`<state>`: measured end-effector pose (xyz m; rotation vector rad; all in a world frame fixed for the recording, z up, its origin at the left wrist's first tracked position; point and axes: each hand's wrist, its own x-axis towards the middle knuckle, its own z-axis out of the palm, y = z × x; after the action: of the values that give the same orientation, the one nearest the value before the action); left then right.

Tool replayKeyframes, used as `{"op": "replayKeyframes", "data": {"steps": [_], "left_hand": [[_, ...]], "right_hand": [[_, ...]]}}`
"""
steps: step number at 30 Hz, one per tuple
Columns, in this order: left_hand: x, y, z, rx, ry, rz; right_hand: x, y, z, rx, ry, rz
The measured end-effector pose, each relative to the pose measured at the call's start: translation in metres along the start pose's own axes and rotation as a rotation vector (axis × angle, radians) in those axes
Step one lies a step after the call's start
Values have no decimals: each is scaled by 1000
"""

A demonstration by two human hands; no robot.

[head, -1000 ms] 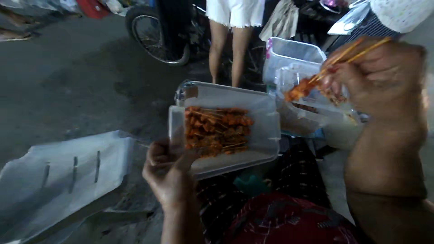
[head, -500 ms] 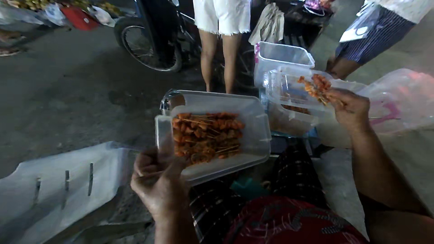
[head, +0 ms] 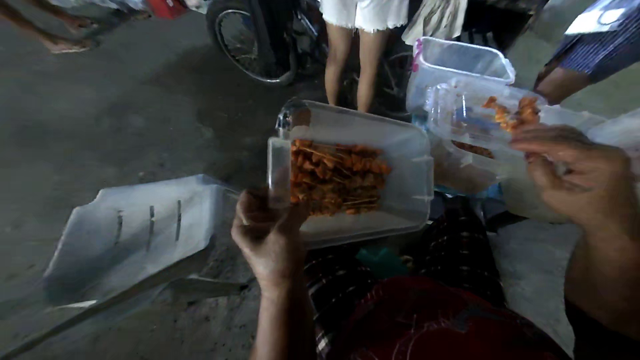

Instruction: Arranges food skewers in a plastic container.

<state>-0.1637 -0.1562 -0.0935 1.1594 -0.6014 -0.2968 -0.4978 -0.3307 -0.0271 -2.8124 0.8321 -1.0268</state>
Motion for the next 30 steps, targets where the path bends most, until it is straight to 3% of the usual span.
{"op": "replayKeyframes", "data": {"steps": [4, 9, 11, 19, 25, 30], "left_hand": [[-4, 4, -1, 18, -34, 1], [-7, 0, -2, -35, -94, 36], [-7, -2, -1, -32, -103, 36], [-7, -4, -1, -41, -120, 33], [-9, -4, 0, -55, -142, 43], [-9, -6, 1, -55, -146, 41]], "right_hand": [[21, -46, 66, 306, -180, -200], [56, -84, 137, 272, -858, 125], [63, -90, 162, 210, -966, 197], [65, -115, 185, -14, -1015, 248], [54, -108, 196, 75, -878, 94], [60, -112, 198, 37, -930, 139]]}}
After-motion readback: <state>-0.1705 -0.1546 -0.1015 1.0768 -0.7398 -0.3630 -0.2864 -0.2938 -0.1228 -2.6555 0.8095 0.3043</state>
